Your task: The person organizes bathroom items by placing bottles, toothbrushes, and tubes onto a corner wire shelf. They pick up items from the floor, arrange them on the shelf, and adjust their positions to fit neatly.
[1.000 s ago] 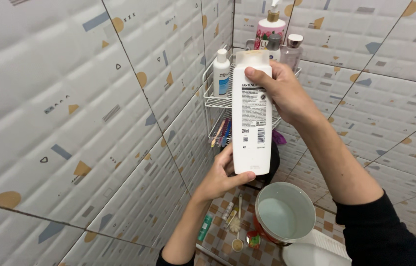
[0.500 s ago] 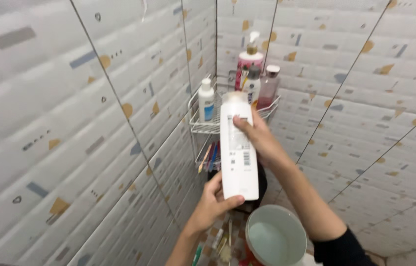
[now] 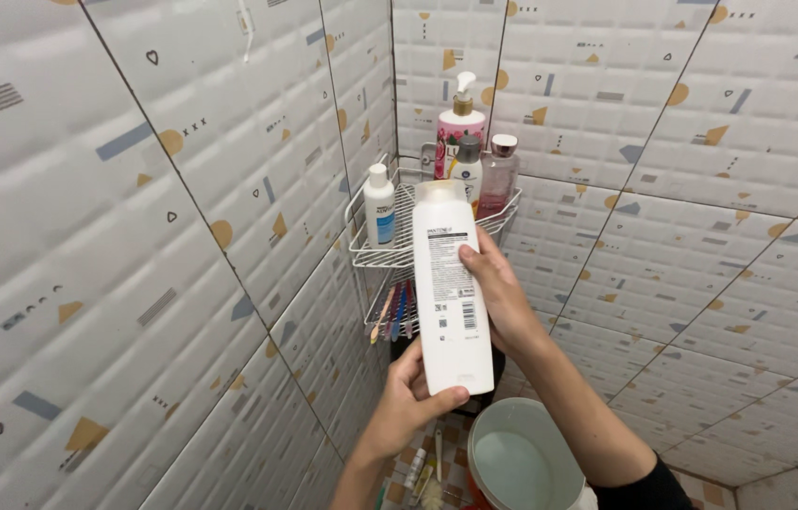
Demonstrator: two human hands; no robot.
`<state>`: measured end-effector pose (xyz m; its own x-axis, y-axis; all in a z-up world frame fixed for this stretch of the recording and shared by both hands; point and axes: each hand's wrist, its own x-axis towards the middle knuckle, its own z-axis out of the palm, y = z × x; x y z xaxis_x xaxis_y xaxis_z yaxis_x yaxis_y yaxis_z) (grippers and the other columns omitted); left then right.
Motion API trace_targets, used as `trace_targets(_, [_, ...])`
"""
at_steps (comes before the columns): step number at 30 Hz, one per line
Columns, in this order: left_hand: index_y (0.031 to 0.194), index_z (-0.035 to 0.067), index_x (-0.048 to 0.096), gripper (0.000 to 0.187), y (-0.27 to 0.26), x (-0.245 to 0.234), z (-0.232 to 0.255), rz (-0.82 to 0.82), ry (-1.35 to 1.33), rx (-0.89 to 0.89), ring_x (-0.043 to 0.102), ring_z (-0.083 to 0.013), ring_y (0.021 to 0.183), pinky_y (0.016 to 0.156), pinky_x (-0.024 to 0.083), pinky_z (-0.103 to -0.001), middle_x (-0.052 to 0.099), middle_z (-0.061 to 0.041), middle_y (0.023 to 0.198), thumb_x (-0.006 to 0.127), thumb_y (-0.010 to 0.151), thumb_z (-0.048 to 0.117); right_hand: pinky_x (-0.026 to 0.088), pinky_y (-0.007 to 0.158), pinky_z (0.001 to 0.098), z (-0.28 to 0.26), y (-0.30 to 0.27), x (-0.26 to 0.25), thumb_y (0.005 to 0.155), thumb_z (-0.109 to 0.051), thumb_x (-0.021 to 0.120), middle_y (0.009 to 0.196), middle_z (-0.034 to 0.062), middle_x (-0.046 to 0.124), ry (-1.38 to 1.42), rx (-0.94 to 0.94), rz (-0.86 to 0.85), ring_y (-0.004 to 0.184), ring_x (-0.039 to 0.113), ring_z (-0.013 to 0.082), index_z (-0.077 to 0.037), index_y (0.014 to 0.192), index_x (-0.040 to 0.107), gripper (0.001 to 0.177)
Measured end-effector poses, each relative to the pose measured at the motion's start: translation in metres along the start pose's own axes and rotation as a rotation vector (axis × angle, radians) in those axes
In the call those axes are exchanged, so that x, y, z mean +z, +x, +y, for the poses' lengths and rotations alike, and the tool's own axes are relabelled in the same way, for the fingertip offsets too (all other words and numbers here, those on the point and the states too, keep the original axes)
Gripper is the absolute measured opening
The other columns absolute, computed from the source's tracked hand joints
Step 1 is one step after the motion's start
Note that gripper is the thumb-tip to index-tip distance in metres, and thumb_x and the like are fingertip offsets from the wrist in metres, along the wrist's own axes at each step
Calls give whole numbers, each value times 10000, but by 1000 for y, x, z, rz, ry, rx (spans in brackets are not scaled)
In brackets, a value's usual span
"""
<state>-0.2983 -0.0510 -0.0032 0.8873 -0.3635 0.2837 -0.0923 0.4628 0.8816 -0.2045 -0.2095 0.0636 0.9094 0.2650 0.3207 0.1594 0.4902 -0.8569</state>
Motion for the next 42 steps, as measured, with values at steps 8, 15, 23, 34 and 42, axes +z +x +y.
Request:
trace_targets(8, [1525, -30, 385, 798, 1, 5, 3, -1, 43, -11, 622, -190, 1254, 1096, 509, -374, 599, -124, 1393, 776, 832, 24, 595, 809, 274, -3, -6, 0, 1040, -266, 548, 1176, 73, 656, -29, -58, 10, 969, 669, 93, -74, 1570, 361, 594])
trace_targets(15, [1514, -22, 406, 794, 0, 3, 0, -15, 37, 3, 629, -188, 1234, 1071, 522, -374, 610, -115, 1367, 784, 822, 70, 610, 828, 291, -9, -14, 4, 1027, -268, 569, 1179, 94, 661, -36, -67, 4, 984, 688, 112, -54, 1556, 365, 606])
trace_targets(23, [1500, -40, 449, 769, -6, 2, 3, -30, 57, 60, 622, -182, 1235, 1080, 507, -367, 631, -120, 1343, 795, 836, 133, 615, 824, 299, -15, -18, 13, 1041, -256, 559, 1190, 104, 654, -15, -86, -21, 987, 694, 121, -52, 1544, 367, 576])
trace_targets(34, [1527, -32, 417, 808, -12, 7, 12, -36, 29, 40, 628, -187, 1243, 1075, 523, -371, 620, -121, 1358, 795, 831, 132, 610, 800, 286, -21, -21, 20, 1059, -268, 557, 1150, 97, 658, -24, -117, -47, 959, 687, 108, -37, 1471, 429, 489])
trace_targets(42, [1547, -11, 377, 858, -12, 7, 14, -44, 9, 30, 632, -177, 1234, 1060, 532, -363, 610, -104, 1366, 805, 816, 127, 612, 796, 275, -20, -17, 20, 1060, -267, 571, 1140, 89, 662, 3, -121, -60, 949, 691, 98, -34, 1450, 447, 471])
